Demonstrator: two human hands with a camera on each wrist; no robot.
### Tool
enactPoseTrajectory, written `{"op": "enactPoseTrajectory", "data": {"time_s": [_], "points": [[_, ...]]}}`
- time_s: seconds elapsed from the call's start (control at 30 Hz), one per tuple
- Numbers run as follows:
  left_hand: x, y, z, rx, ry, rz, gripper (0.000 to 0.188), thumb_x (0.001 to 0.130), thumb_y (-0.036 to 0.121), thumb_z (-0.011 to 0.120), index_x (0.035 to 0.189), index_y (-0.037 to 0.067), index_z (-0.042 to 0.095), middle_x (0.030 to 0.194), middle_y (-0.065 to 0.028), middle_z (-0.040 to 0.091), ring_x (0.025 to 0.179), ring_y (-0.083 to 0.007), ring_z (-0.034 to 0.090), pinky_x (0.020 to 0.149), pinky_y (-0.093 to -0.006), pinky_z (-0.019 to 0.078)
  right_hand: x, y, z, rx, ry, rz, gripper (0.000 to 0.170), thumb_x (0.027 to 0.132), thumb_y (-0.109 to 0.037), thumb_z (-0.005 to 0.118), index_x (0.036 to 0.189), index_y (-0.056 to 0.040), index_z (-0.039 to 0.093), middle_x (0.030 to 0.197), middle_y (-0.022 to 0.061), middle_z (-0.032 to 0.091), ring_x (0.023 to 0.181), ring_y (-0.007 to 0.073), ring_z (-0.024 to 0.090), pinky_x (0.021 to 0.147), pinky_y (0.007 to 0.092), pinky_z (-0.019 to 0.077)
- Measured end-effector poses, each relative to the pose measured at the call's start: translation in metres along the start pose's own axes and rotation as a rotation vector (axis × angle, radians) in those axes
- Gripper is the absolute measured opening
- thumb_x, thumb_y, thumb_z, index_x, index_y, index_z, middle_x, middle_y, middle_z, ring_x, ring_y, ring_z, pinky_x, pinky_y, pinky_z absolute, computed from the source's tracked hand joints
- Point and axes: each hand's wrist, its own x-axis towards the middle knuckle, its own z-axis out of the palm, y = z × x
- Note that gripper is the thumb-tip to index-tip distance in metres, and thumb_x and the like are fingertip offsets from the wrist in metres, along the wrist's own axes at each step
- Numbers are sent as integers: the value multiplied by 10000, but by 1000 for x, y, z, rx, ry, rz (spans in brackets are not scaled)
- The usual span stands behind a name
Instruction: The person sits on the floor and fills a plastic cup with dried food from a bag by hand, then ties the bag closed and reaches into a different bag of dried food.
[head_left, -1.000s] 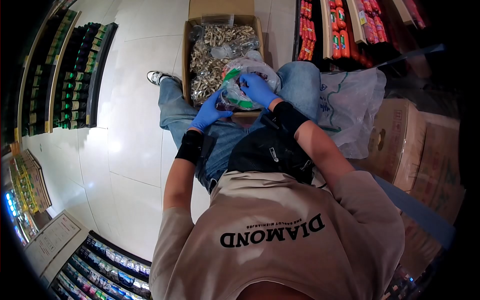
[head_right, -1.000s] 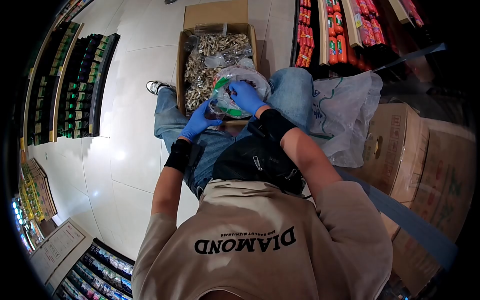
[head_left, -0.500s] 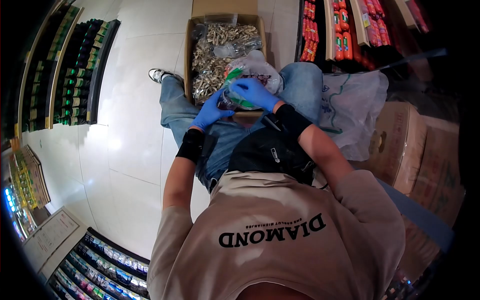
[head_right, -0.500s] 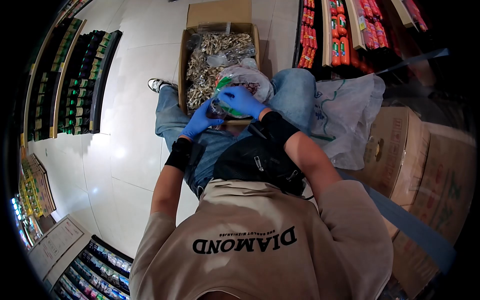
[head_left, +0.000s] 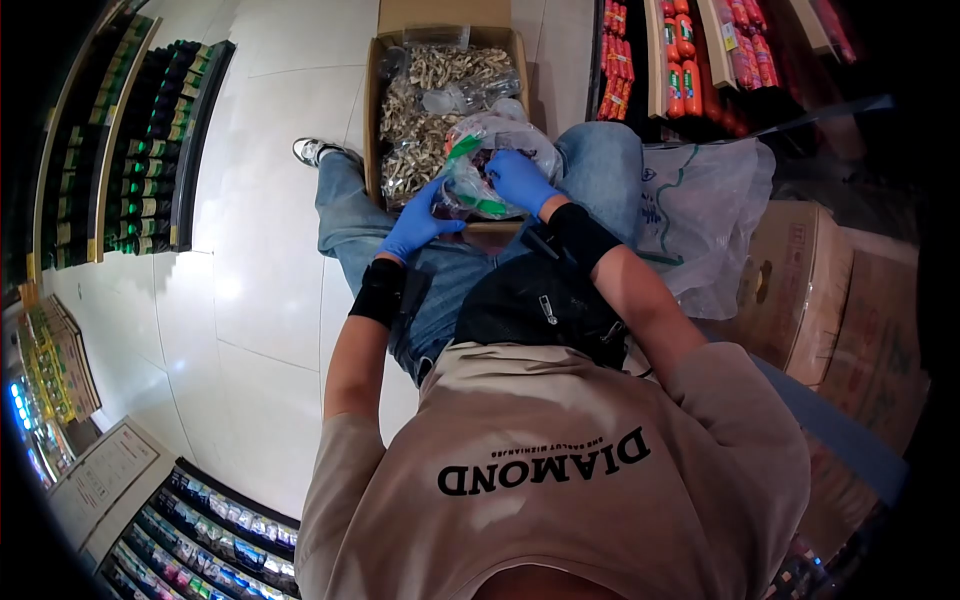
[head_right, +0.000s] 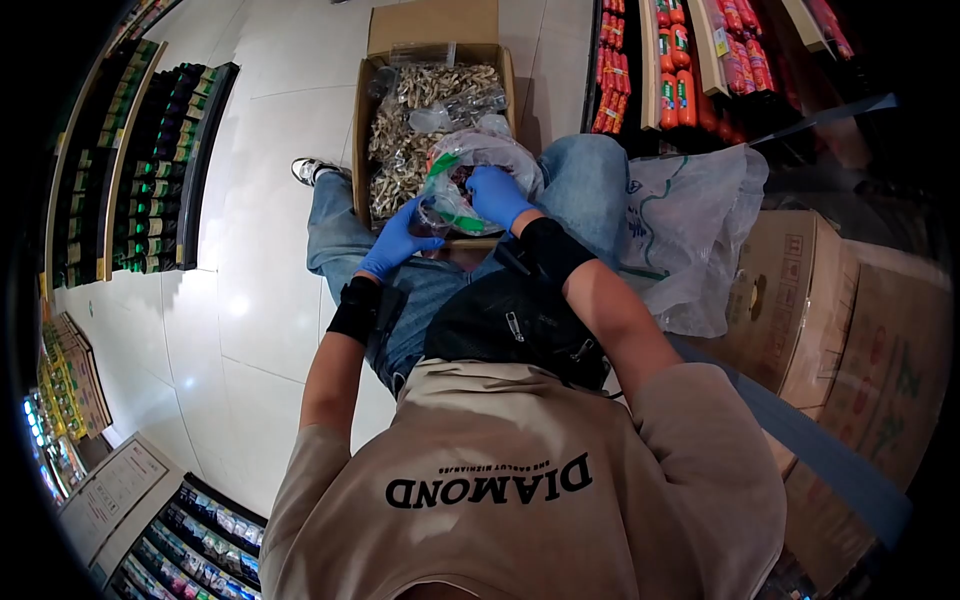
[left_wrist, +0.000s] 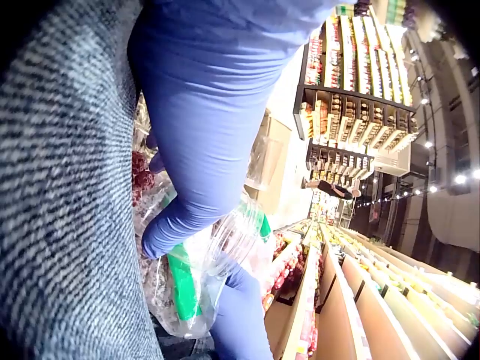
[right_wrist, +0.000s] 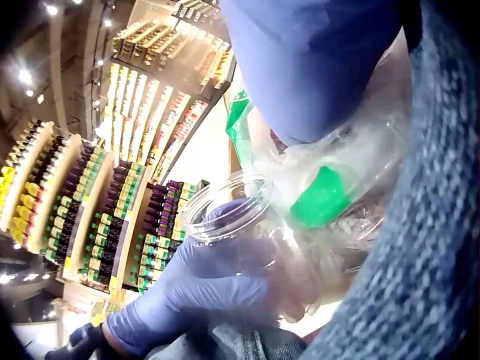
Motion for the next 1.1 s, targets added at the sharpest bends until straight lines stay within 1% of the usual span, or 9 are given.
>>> {"op": "enactPoseTrajectory", "data": {"time_s": [0.17,0.4,0.5,0.57,0.67,0.77,0.9,1.0,1.1], "points": [[-1,0,0,32,7,25,942,687,165,912,1482,26,426,1369,-145,589,1191,-194,581,1030,-341,472,-1,-9,-6,89,78,47,171,798,-187,725,837,-51,628,873,193,663,833,414,640,738,504,508],[2,-7,0,31,2,31,937,690,185,910,1479,26,430,1367,-157,590,1212,-204,579,1042,-347,465,1,-12,-7,128,136,52,128,830,-139,682,901,-59,612,881,208,643,839,417,621,736,484,493],[0,-4,0,15,-7,17,912,703,161,904,1472,15,436,1366,-141,588,1227,-196,561,1058,-343,451,8,-22,-14,290,316,159,136,854,-159,695,874,-47,620,788,159,660,775,348,661,700,440,521],[-1,-1,-2,11,-10,10,887,715,133,898,1466,7,442,1368,-121,587,1239,-184,544,1073,-339,439,10,-34,-24,662,286,263,169,872,-164,726,939,-36,639,755,96,656,719,209,659,703,363,531],[1,-9,-1,-49,-7,21,895,715,124,896,1470,2,432,1359,-124,589,1222,-179,549,1065,-339,446,9,-42,-23,797,230,89,215,870,-174,759,1002,-24,682,785,62,679,728,113,639,734,301,534],[1,-11,0,-36,-7,29,904,715,121,895,1476,0,422,1360,-127,588,1215,-185,554,1061,-342,450,5,-47,-22,854,-24,18,230,873,-173,753,1029,-10,711,837,71,710,768,126,660,772,299,540],[0,-5,-2,0,-12,36,909,714,124,896,1477,-1,418,1359,-126,589,1211,-192,557,1057,-346,453,4,-48,-21,870,30,92,216,893,-184,729,1016,-6,730,872,76,728,793,124,668,770,303,539],[1,-5,-2,6,-15,20,907,713,129,897,1475,0,421,1352,-127,594,1210,-193,560,1057,-346,452,7,-38,-22,868,151,188,205,900,-193,696,954,3,719,897,114,732,783,200,693,754,326,536],[1,-5,-2,11,-17,-7,902,715,132,897,1472,1,425,1344,-126,599,1206,-193,562,1056,-346,452,7,-28,-24,595,161,252,168,883,-151,644,879,5,705,905,168,717,853,320,690,776,399,528]]}}
